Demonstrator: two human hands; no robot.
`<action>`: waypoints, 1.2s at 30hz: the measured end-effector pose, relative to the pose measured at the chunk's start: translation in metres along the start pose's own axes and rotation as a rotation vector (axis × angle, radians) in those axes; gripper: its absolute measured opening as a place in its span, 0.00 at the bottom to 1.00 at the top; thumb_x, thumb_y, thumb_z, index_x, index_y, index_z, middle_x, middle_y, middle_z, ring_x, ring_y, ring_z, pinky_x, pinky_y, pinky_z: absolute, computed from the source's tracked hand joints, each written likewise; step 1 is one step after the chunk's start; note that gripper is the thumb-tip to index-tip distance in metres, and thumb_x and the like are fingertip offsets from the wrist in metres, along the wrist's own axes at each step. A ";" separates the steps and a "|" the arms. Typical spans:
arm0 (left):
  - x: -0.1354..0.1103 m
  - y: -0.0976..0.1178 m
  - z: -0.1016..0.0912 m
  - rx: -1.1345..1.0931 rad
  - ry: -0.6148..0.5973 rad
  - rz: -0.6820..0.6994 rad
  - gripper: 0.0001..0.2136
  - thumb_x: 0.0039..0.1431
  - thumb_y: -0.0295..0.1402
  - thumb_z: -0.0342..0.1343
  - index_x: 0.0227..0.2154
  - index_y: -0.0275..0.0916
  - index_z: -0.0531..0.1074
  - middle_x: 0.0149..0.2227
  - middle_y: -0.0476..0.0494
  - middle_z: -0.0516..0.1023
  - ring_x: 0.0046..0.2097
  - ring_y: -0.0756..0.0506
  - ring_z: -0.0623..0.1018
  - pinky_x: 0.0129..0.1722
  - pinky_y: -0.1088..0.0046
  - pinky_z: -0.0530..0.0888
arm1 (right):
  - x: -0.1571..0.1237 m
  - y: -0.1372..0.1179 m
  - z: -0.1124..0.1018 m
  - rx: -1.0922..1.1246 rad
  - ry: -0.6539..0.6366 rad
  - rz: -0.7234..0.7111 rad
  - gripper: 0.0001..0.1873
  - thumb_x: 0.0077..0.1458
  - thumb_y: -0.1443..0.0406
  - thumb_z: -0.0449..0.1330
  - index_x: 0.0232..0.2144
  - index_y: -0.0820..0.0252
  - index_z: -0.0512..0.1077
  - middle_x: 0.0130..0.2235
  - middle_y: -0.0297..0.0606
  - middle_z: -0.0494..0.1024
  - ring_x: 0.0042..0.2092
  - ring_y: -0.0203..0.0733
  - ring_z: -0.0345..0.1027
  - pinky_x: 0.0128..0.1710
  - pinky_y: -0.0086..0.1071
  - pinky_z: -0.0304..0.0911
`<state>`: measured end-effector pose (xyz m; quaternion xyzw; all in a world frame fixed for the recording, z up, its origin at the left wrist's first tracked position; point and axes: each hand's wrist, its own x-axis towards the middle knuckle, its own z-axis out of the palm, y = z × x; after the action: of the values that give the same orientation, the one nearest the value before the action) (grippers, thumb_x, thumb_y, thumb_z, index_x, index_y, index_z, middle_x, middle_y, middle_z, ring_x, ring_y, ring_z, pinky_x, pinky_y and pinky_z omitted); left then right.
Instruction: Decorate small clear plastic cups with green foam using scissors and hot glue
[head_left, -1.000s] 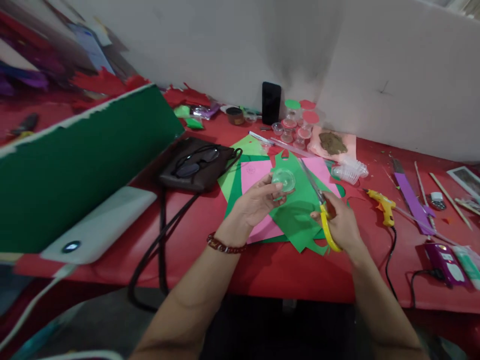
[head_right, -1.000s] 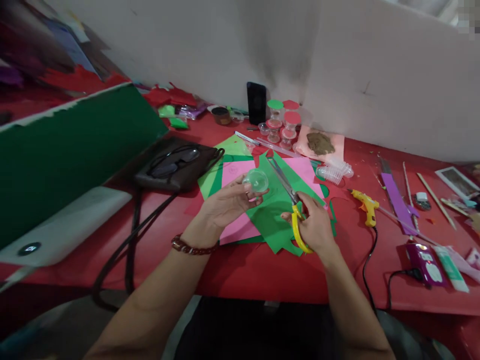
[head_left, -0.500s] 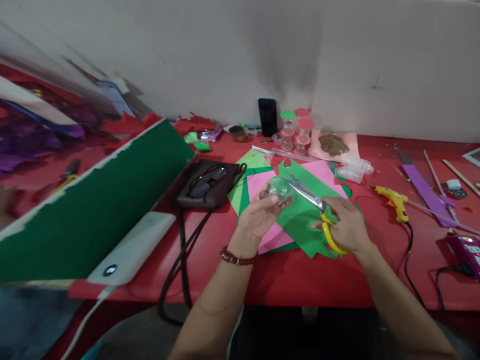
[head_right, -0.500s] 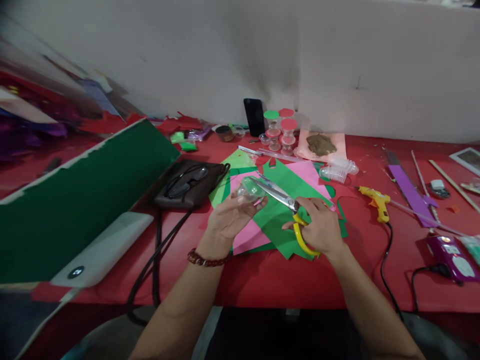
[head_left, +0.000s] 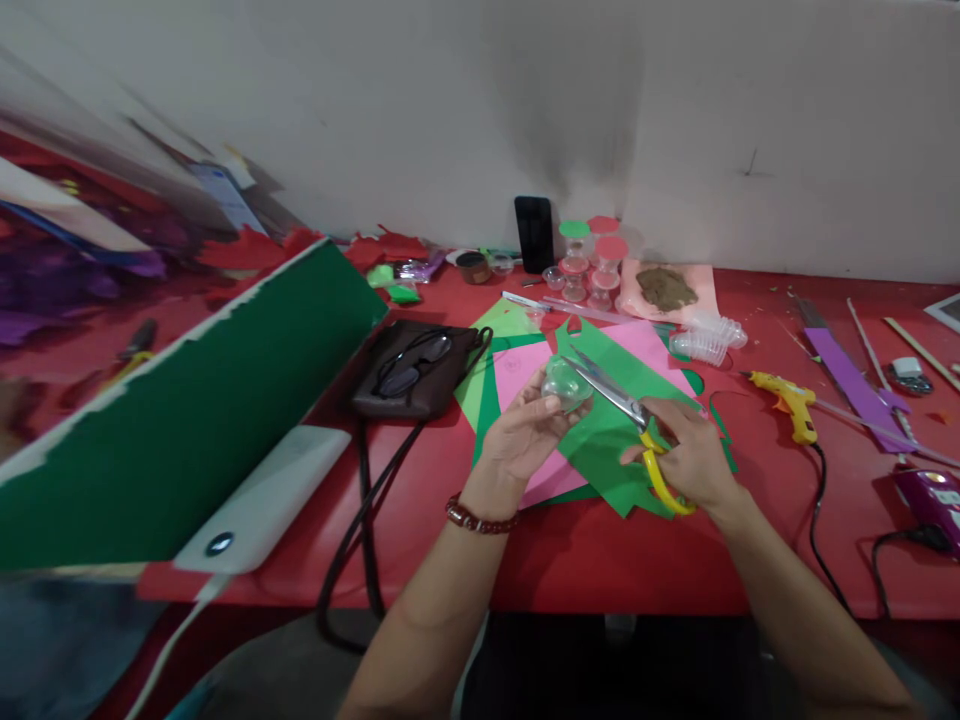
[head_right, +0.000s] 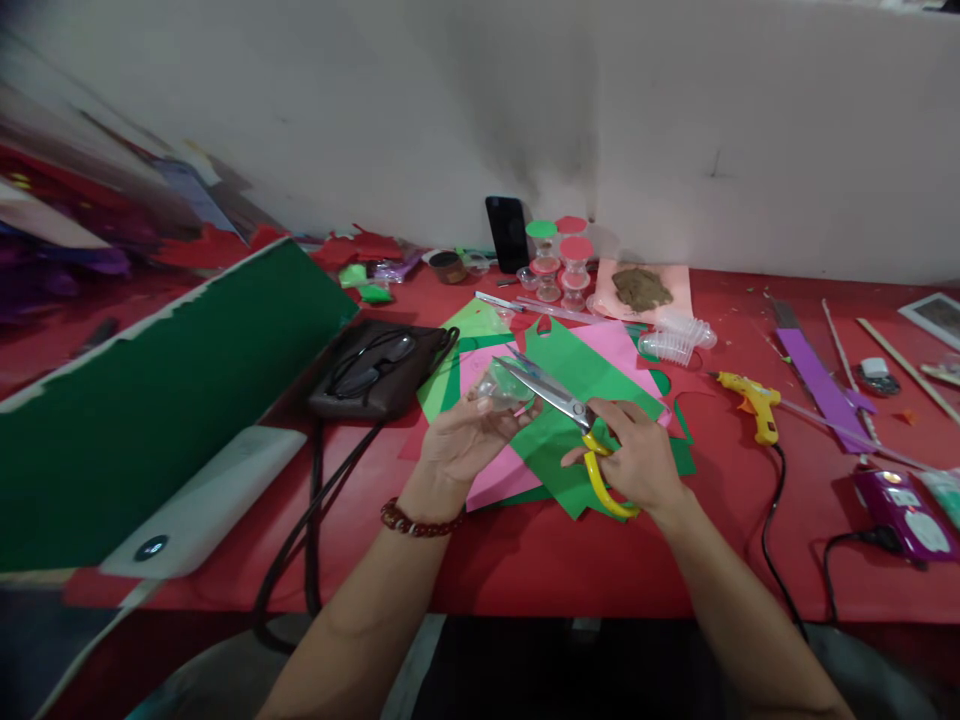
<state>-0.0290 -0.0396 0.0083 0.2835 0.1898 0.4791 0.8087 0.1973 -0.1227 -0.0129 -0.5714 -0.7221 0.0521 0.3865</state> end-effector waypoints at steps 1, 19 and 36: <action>0.000 0.000 0.000 -0.008 -0.001 0.002 0.23 0.42 0.27 0.74 0.43 0.48 0.77 0.36 0.55 0.85 0.40 0.47 0.84 0.52 0.62 0.79 | 0.000 -0.001 0.000 0.005 0.002 0.004 0.22 0.59 0.50 0.69 0.50 0.55 0.78 0.44 0.45 0.85 0.44 0.51 0.79 0.45 0.40 0.73; 0.001 0.008 -0.003 0.073 0.015 0.013 0.18 0.42 0.26 0.74 0.36 0.45 0.76 0.31 0.57 0.82 0.34 0.51 0.81 0.46 0.67 0.79 | 0.005 -0.003 -0.009 0.110 -0.050 0.042 0.23 0.58 0.47 0.70 0.47 0.55 0.83 0.37 0.42 0.85 0.36 0.46 0.76 0.40 0.37 0.73; 0.001 0.021 -0.012 0.147 0.034 -0.005 0.15 0.39 0.25 0.71 0.32 0.40 0.77 0.30 0.52 0.79 0.32 0.49 0.78 0.41 0.69 0.77 | 0.006 0.000 -0.020 0.087 -0.130 -0.009 0.16 0.63 0.57 0.66 0.49 0.57 0.84 0.30 0.37 0.83 0.30 0.41 0.74 0.34 0.31 0.69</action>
<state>-0.0494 -0.0273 0.0121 0.3335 0.2388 0.4665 0.7837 0.2093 -0.1250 0.0035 -0.5462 -0.7451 0.1189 0.3637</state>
